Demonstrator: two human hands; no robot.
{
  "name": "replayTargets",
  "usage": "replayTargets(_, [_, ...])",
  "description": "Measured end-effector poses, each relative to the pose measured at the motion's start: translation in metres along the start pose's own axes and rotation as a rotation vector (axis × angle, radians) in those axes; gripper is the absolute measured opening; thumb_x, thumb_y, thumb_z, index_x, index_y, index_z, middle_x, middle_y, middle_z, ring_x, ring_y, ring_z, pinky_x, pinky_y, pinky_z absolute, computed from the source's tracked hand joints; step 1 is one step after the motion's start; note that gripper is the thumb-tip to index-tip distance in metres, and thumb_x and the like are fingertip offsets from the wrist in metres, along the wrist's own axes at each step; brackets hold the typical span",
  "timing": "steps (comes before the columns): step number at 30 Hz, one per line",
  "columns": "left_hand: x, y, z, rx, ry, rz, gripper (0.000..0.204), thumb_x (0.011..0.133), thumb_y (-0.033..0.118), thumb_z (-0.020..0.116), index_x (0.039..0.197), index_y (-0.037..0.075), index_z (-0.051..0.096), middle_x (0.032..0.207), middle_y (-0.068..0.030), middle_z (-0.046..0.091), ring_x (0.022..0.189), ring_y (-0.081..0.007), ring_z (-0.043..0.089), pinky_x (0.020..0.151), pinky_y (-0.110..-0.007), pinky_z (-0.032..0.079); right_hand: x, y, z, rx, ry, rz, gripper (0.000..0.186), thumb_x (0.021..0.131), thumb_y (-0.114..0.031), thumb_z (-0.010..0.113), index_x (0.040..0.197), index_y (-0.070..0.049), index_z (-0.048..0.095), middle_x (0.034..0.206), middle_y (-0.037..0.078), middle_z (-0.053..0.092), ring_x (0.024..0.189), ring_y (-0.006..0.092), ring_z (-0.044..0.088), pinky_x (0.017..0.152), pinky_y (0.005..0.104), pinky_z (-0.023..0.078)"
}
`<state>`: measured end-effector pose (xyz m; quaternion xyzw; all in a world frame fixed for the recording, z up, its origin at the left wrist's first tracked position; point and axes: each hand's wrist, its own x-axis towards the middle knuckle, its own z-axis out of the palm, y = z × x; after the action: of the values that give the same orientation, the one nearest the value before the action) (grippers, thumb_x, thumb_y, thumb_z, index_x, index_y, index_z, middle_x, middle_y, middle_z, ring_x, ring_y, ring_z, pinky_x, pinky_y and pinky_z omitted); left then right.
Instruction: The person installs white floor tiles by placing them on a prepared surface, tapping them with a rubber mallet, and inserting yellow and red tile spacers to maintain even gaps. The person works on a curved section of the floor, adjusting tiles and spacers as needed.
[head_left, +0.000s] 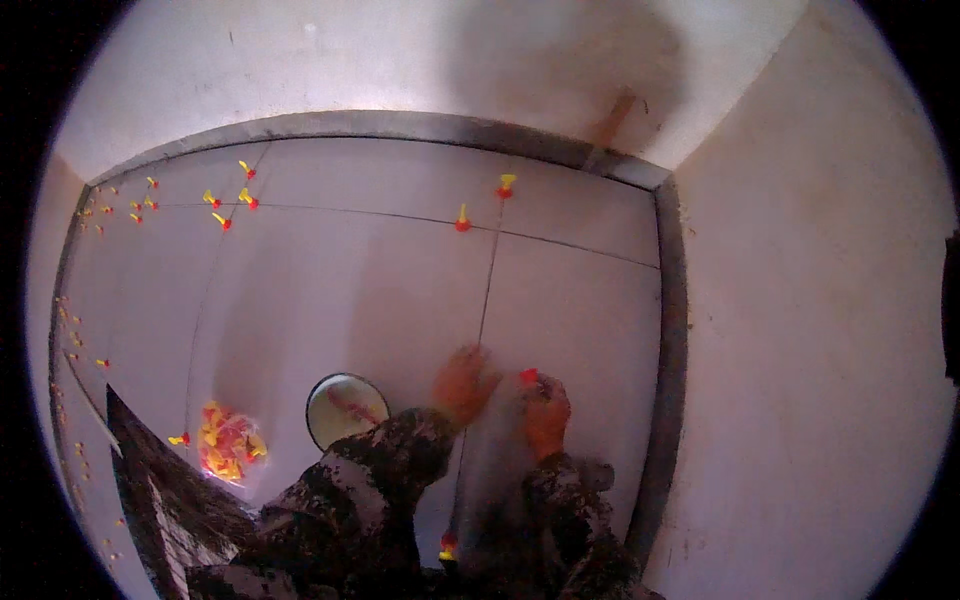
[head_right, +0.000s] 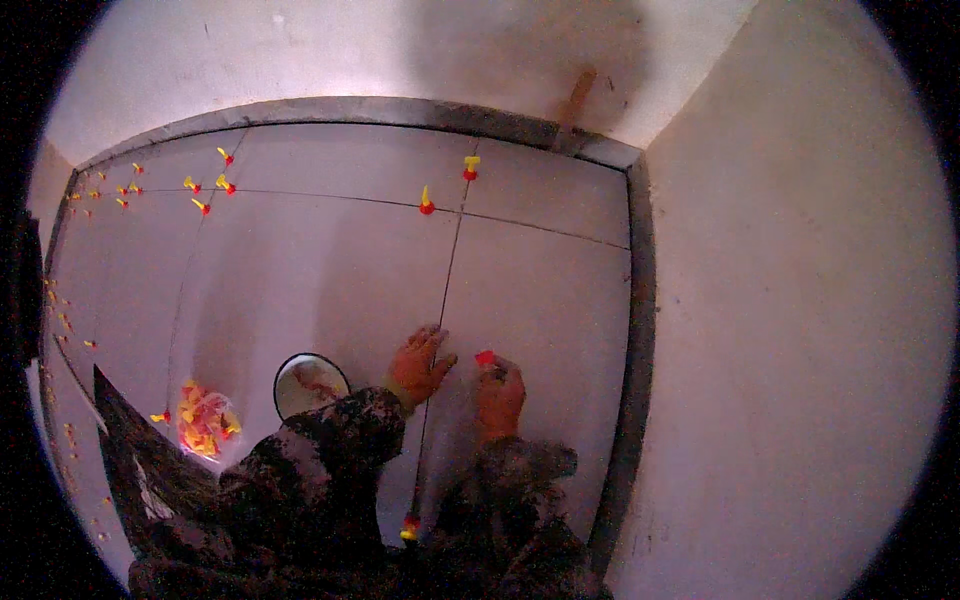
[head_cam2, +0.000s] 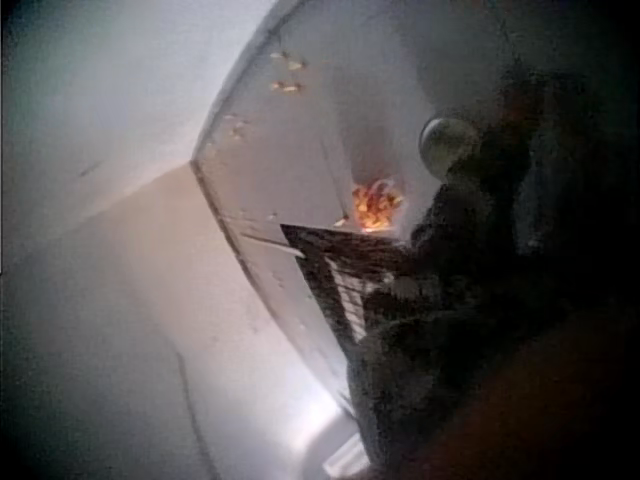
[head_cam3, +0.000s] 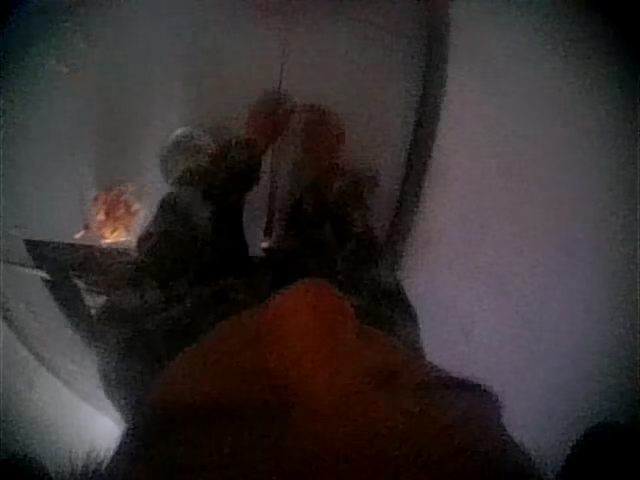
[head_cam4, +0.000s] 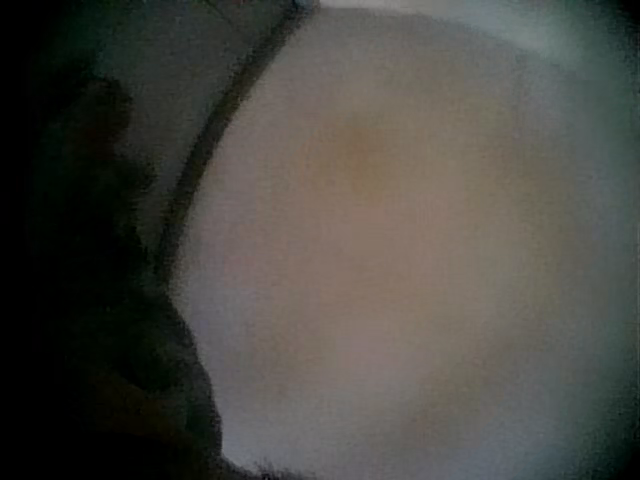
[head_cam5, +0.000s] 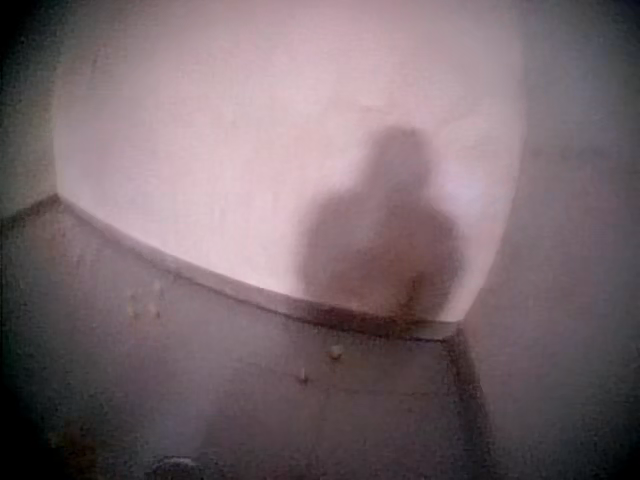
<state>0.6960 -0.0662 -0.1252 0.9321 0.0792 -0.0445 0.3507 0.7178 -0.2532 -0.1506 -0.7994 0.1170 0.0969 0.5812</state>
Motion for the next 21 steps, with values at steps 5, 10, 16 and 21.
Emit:
replayTargets(5, [0.043,-0.054,0.018,0.514,-0.138,0.311,0.076,0.098,0.047,0.057,0.155,0.004,0.032,0.166,-0.0133,0.021,0.155,-0.0291,0.017,0.125,-0.049,0.014,0.028,0.029,0.001,-0.094,0.207,-0.128,0.036,0.094,-0.032,0.073,0.108,0.001,0.067,0.092,0.009,0.07,0.078,0.0151,0.063,0.069,0.0295,0.052])
replayTargets(10, [0.132,-0.064,-0.002,0.508,0.015,0.405,0.07,0.102,0.046,0.047,0.156,0.004,0.03,0.167,-0.013,0.021,0.155,-0.028,0.016,0.126,-0.049,0.013,0.031,0.026,0.011,-0.147,0.187,-0.113,0.035,0.095,-0.03,0.072,0.106,0.002,0.066,0.089,0.01,0.07,0.081,0.0171,0.065,0.073,0.0334,0.053])
replayTargets(16, [0.198,-0.065,0.003,0.555,0.075,0.411,0.068,0.103,0.045,0.043,0.156,0.004,0.03,0.167,-0.0132,0.021,0.155,-0.0281,0.016,0.126,-0.048,0.013,0.052,0.006,0.019,-0.161,0.187,-0.263,0.036,0.094,-0.028,0.073,0.111,0.003,0.064,0.091,0.01,0.07,0.085,0.0185,0.064,0.077,0.0331,0.053])
replayTargets(21, [0.159,-0.072,0.008,0.454,-0.016,0.465,0.067,0.1,0.042,0.05,0.153,0.004,0.035,0.164,-0.0139,0.027,0.154,-0.0284,0.02,0.125,-0.047,0.016,0.084,-0.024,0.033,-0.124,0.127,-0.172,0.029,0.093,-0.023,0.073,0.107,0.001,0.065,0.096,0.008,0.069,0.085,0.0163,0.064,0.076,0.0326,0.054])
